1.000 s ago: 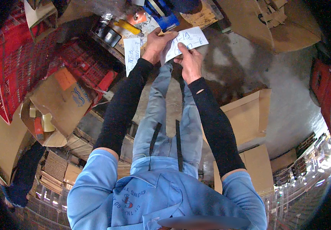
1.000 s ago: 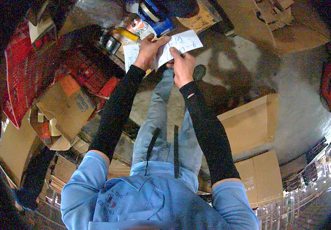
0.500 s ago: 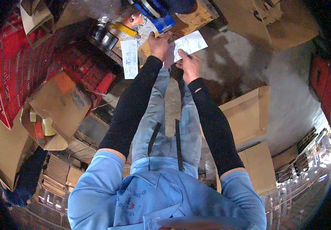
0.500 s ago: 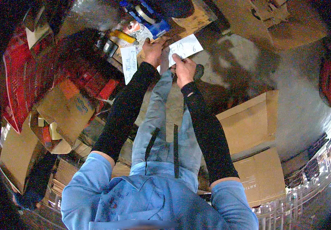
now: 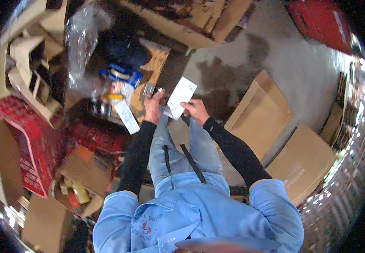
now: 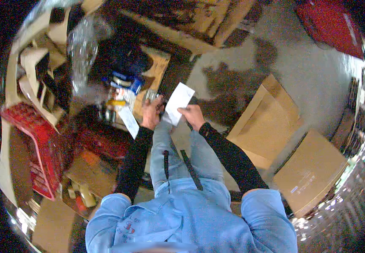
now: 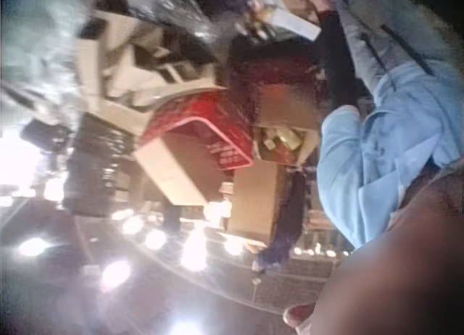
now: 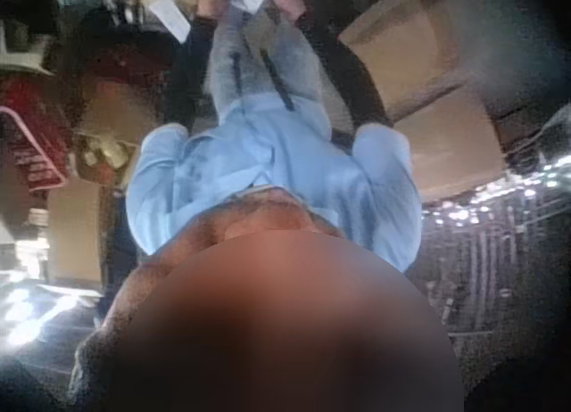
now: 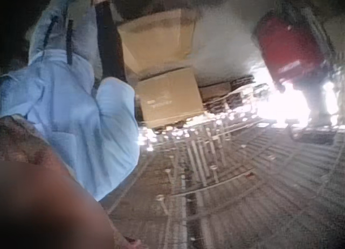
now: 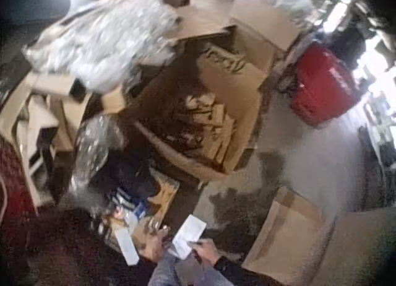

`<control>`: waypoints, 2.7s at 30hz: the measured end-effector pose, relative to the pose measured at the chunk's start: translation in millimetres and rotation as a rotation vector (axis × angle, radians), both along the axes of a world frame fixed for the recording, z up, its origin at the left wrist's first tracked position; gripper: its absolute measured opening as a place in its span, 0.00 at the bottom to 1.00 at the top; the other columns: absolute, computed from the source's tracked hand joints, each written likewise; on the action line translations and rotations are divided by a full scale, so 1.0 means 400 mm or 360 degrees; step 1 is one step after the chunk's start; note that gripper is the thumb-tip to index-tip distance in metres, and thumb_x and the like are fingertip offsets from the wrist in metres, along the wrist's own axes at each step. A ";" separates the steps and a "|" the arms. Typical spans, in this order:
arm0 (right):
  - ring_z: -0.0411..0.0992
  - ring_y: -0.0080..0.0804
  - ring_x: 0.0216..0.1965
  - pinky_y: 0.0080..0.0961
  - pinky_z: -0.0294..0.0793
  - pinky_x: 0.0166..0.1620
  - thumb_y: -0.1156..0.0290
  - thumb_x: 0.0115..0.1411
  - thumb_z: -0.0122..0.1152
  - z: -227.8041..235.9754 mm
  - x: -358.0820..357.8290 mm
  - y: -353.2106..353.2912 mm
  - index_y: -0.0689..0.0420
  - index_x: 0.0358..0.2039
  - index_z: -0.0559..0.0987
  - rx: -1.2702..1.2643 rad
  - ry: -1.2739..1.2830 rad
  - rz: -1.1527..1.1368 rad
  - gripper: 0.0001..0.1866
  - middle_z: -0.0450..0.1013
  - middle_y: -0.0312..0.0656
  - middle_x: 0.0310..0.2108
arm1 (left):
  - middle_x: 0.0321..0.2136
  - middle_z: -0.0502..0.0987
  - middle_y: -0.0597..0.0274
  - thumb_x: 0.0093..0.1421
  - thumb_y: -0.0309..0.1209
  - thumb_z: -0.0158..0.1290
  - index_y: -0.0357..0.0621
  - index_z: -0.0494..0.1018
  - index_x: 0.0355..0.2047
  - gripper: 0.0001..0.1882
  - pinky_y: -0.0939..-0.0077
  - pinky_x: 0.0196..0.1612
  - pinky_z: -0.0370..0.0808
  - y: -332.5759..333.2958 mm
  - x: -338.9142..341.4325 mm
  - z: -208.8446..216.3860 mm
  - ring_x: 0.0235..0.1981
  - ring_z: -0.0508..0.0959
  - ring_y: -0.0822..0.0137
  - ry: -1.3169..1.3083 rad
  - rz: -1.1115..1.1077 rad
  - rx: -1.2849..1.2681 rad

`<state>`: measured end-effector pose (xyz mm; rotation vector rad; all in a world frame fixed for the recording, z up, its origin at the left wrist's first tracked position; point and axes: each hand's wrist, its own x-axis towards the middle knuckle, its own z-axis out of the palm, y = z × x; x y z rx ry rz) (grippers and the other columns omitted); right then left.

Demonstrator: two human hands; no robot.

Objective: The person wraps a yellow plastic strap around a large cardboard box, ties a knot, and secures the package with cardboard corner protectors. They then retrieve a small paper label and affix it to the box.

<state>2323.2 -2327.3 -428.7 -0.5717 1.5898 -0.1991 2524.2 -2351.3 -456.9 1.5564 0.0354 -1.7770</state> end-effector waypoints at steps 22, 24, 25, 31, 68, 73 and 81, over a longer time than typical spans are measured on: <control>0.71 0.17 0.28 0.19 0.70 0.33 0.71 0.61 0.65 0.535 -0.790 -0.161 0.58 0.34 0.84 -0.1151 -0.0519 -0.1392 0.05 0.77 0.31 0.28 | 0.36 0.81 0.53 0.60 0.21 0.57 0.38 0.67 0.31 0.08 0.76 0.43 0.73 -0.465 -0.999 0.754 0.35 0.76 0.72 -0.0093 -0.0918 -0.1188; 0.70 0.16 0.28 0.18 0.70 0.33 0.71 0.60 0.66 0.523 -0.879 -0.174 0.58 0.36 0.84 -0.1280 -0.0451 -0.1322 0.06 0.77 0.30 0.28 | 0.36 0.81 0.54 0.61 0.22 0.58 0.41 0.65 0.29 0.11 0.77 0.43 0.73 -0.484 -1.067 0.745 0.35 0.76 0.72 -0.0047 -0.0951 -0.1101; 0.70 0.16 0.27 0.19 0.70 0.33 0.71 0.60 0.66 0.517 -0.931 -0.182 0.58 0.36 0.85 -0.1239 -0.0346 -0.1256 0.06 0.78 0.30 0.28 | 0.36 0.81 0.55 0.61 0.22 0.58 0.42 0.65 0.29 0.11 0.77 0.43 0.73 -0.490 -1.107 0.741 0.35 0.76 0.72 -0.0051 -0.0971 -0.0989; 0.71 0.18 0.27 0.22 0.72 0.31 0.67 0.60 0.66 0.441 -1.128 -0.318 0.59 0.37 0.85 -0.1105 -0.0311 -0.1232 0.09 0.78 0.31 0.29 | 0.38 0.81 0.54 0.60 0.21 0.59 0.44 0.62 0.33 0.13 0.72 0.41 0.76 -0.658 -1.305 0.653 0.39 0.79 0.68 0.0179 -0.0984 -0.1026; 0.76 0.24 0.29 0.25 0.75 0.34 0.73 0.59 0.66 0.635 -3.355 -0.663 0.62 0.35 0.82 -0.1726 0.0048 -0.2250 0.07 0.79 0.37 0.29 | 0.39 0.83 0.53 0.59 0.22 0.61 0.43 0.72 0.31 0.07 0.75 0.48 0.76 -1.097 -3.813 0.849 0.41 0.80 0.70 0.0649 -0.1939 -0.1558; 0.75 0.27 0.29 0.27 0.76 0.34 0.77 0.57 0.65 0.608 -3.685 -0.578 0.61 0.36 0.80 -0.1793 0.0141 -0.2516 0.06 0.78 0.37 0.30 | 0.40 0.83 0.54 0.59 0.23 0.61 0.41 0.75 0.34 0.05 0.75 0.46 0.76 -0.988 -4.211 0.812 0.41 0.80 0.71 0.0857 -0.2125 -0.1568; 0.76 0.27 0.30 0.28 0.79 0.35 0.75 0.57 0.66 0.681 -4.150 -0.340 0.60 0.33 0.81 -0.1725 0.0407 -0.2749 0.04 0.78 0.38 0.31 | 0.38 0.83 0.57 0.61 0.25 0.60 0.40 0.78 0.35 0.03 0.76 0.42 0.77 -0.739 -4.783 0.923 0.41 0.80 0.71 0.1135 -0.2439 -0.1682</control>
